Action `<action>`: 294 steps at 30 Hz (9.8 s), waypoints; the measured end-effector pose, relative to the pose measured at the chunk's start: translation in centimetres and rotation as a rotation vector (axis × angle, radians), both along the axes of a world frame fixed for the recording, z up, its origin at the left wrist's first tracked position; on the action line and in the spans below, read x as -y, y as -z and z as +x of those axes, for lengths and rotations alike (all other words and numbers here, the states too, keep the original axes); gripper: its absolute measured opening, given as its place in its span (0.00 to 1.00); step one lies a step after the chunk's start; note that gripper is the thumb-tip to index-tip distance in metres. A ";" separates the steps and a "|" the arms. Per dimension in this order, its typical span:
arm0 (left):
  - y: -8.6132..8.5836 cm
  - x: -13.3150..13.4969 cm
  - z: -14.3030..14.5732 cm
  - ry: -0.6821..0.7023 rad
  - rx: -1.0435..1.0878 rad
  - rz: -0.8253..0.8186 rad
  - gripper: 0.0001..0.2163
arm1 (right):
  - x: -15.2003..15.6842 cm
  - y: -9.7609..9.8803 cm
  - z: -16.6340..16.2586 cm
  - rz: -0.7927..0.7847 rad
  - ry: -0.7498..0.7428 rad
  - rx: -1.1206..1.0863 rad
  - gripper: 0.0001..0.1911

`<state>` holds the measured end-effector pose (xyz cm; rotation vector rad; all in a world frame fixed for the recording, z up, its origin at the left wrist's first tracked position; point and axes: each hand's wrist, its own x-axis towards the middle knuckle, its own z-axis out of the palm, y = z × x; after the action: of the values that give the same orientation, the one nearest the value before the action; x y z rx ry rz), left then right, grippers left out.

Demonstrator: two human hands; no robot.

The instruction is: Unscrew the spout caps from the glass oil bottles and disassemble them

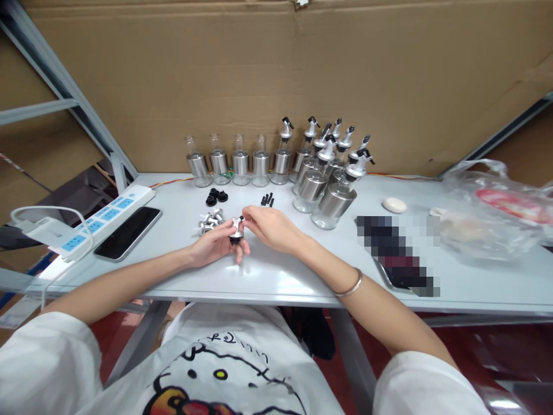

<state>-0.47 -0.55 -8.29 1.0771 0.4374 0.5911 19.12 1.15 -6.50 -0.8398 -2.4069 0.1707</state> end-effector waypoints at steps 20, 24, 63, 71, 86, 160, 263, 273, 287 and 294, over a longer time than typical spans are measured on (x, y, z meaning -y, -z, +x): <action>-0.5 0.6 0.3 -0.019 -0.059 0.032 0.14 | 0.6 -1.0 -0.3 -0.078 -0.051 -0.039 0.16; -0.5 0.6 0.4 -0.038 -0.060 0.050 0.16 | 0.9 -1.1 -0.3 -0.156 -0.035 -0.094 0.18; -1.2 0.9 -0.7 0.192 0.065 -0.008 0.14 | -1.0 -1.1 2.1 0.326 0.084 -0.178 0.11; -1.0 0.2 -0.7 0.064 0.071 -0.018 0.12 | -2.0 -1.5 3.3 0.090 0.172 0.027 0.10; -0.7 0.0 -0.7 0.047 0.089 -0.021 0.11 | -2.3 -1.2 3.6 -0.290 0.236 0.365 0.04; -5.4 -0.7 -3.1 -0.382 -0.614 1.131 0.16 | 2.9 -2.8 -1.5 -0.331 -0.069 -0.268 0.25; -1.5 -1.8 -2.8 -0.825 -0.441 1.366 0.48 | 2.8 -13.6 -1.5 0.138 0.322 -0.374 0.22; -1.3 0.1 -2.2 -0.887 -0.439 1.010 0.28 | 1.4 -7.4 -8.1 -0.368 -0.448 -0.793 0.21; -0.9 -0.3 -2.1 -1.011 -0.446 1.049 0.28 | 1.9 -6.3 -8.5 -0.314 -0.367 -0.854 0.26; 0.2 -0.8 -2.7 -0.915 -0.449 1.072 0.26 | 2.1 -4.8 -8.6 -0.129 -0.281 -0.809 0.25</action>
<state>-3.21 0.29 -8.53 2.0559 1.0914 1.4966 10.56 -0.97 -1.69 -0.3625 -1.7336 0.6456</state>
